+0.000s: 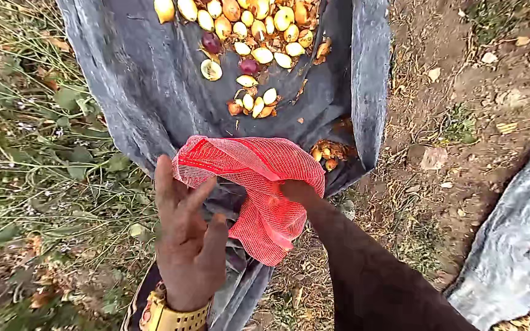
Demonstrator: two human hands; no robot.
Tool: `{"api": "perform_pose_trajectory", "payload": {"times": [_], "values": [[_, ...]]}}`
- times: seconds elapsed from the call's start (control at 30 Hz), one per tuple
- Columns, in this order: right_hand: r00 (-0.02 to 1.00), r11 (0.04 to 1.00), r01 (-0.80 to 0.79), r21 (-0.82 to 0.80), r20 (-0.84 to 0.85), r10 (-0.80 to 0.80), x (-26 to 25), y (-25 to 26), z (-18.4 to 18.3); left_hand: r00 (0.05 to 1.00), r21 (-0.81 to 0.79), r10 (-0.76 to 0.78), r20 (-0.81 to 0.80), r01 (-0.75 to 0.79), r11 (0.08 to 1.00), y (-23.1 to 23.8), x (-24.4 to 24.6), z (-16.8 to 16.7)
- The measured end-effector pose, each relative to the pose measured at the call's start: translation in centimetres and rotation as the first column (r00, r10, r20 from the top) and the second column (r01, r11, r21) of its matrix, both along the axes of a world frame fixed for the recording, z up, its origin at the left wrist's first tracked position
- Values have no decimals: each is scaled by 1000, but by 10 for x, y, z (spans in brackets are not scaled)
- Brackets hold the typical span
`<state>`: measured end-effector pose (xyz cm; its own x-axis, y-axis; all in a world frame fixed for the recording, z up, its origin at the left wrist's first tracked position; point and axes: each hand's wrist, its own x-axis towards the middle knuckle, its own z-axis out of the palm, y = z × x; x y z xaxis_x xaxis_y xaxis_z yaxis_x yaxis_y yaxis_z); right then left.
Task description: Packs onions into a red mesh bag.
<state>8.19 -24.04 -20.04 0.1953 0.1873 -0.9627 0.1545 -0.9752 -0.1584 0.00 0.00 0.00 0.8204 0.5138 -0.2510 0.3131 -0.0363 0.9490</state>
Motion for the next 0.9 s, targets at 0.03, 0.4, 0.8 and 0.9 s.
{"api": "perform_pose_trajectory", "payload": {"times": [0.03,0.4,0.8,0.9], "values": [[996,998,-68,9,-57,69,-2,-4,3,1000,17,-27,-5,27,999,-3,1,-1],[836,661,415,625,-548,-6,27,-83,190,795,446,142,-589,174,878,-14,-4,-18],[819,898,406,172,-505,-273,33,-110,193,609,-212,454,-651,-720,661,-54,33,-19],[879,938,336,-83,-329,-344,52,-137,126,534,-213,540,-650,-810,546,-44,49,-2]]}}
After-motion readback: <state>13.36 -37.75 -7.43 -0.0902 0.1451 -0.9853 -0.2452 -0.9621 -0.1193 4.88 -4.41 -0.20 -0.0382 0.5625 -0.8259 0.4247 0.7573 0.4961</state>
